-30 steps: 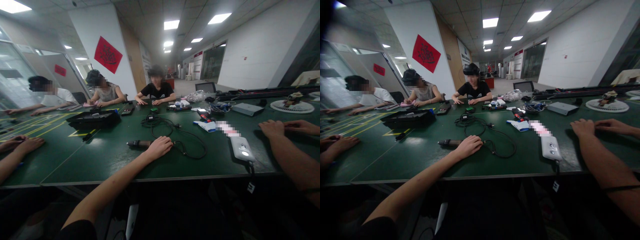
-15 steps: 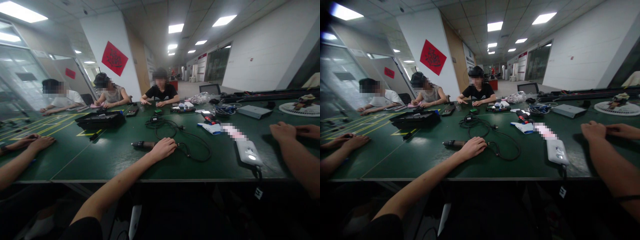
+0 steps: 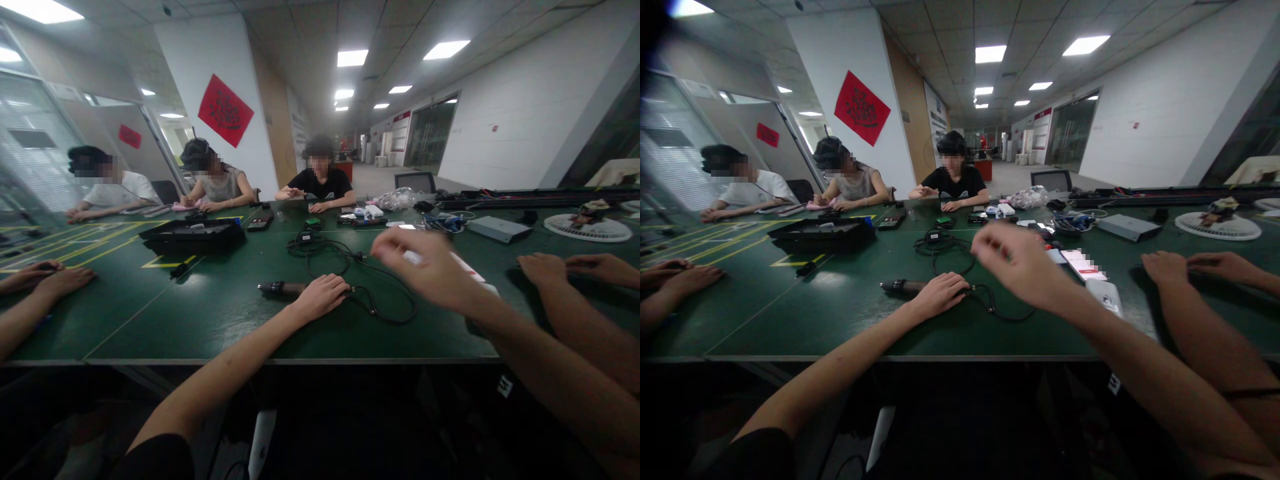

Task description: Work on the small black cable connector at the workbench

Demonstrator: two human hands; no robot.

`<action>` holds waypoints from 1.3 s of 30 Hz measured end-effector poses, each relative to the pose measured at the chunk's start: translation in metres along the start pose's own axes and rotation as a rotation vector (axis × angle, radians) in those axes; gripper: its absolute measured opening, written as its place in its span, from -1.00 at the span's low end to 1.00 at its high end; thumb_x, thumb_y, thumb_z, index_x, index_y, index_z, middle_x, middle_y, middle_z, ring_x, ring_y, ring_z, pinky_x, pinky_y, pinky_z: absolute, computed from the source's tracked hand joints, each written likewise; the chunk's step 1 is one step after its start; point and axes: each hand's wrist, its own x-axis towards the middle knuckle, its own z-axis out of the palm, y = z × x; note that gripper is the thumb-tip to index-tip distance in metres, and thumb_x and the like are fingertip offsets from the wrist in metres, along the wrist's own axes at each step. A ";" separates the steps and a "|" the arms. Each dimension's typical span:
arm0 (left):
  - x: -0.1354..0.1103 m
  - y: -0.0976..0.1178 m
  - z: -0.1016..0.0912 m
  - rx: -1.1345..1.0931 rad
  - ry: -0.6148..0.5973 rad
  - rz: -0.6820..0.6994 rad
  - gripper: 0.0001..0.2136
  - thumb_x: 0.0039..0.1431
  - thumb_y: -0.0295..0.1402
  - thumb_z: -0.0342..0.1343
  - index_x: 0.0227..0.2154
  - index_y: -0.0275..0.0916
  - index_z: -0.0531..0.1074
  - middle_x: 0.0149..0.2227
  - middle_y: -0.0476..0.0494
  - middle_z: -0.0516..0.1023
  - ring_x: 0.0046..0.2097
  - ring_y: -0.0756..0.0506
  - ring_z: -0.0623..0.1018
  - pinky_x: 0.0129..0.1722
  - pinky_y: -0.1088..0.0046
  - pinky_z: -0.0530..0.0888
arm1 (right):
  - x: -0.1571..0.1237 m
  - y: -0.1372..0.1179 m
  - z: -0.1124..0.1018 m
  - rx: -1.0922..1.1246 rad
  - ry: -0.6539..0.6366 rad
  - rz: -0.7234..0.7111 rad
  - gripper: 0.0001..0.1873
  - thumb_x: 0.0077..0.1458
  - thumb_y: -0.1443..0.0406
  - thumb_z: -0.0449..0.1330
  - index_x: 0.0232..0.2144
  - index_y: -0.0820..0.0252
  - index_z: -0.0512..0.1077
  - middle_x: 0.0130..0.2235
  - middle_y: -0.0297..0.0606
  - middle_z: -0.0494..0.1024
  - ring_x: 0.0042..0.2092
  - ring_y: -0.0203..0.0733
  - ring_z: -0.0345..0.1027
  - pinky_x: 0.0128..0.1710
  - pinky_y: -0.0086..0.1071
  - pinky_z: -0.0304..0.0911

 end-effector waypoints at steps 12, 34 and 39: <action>-0.004 -0.010 0.007 -0.007 0.006 -0.014 -0.83 0.45 -0.25 0.04 -0.03 -0.16 0.43 -0.04 -0.15 0.52 -0.02 -0.14 0.53 0.03 0.29 0.47 | 0.016 -0.029 0.114 -0.061 -0.446 -0.059 -0.93 0.22 0.29 0.29 -0.31 0.18 0.53 -0.26 -0.20 0.56 -0.20 -0.14 0.42 -0.17 -0.35 0.22; -0.007 -0.019 0.006 -0.054 0.000 0.104 -0.77 0.48 -0.16 0.01 -0.02 -0.17 0.44 -0.06 -0.13 0.57 -0.04 -0.10 0.57 -0.03 0.37 0.46 | 0.013 -0.024 0.122 0.366 -0.484 -0.027 -0.69 0.28 0.09 0.27 -0.28 0.23 0.63 -0.41 -0.32 0.55 -0.39 -0.27 0.32 -0.35 -0.41 0.11; -0.008 -0.019 0.005 -0.051 -0.005 0.092 -0.76 0.48 -0.15 0.01 -0.02 -0.17 0.44 -0.05 -0.13 0.57 -0.03 -0.11 0.57 -0.02 0.37 0.46 | 0.012 -0.023 0.123 0.223 -0.390 -0.193 -0.80 0.29 0.17 0.29 -0.31 0.19 0.56 -0.32 -0.29 0.53 -0.26 -0.21 0.36 -0.17 -0.35 0.18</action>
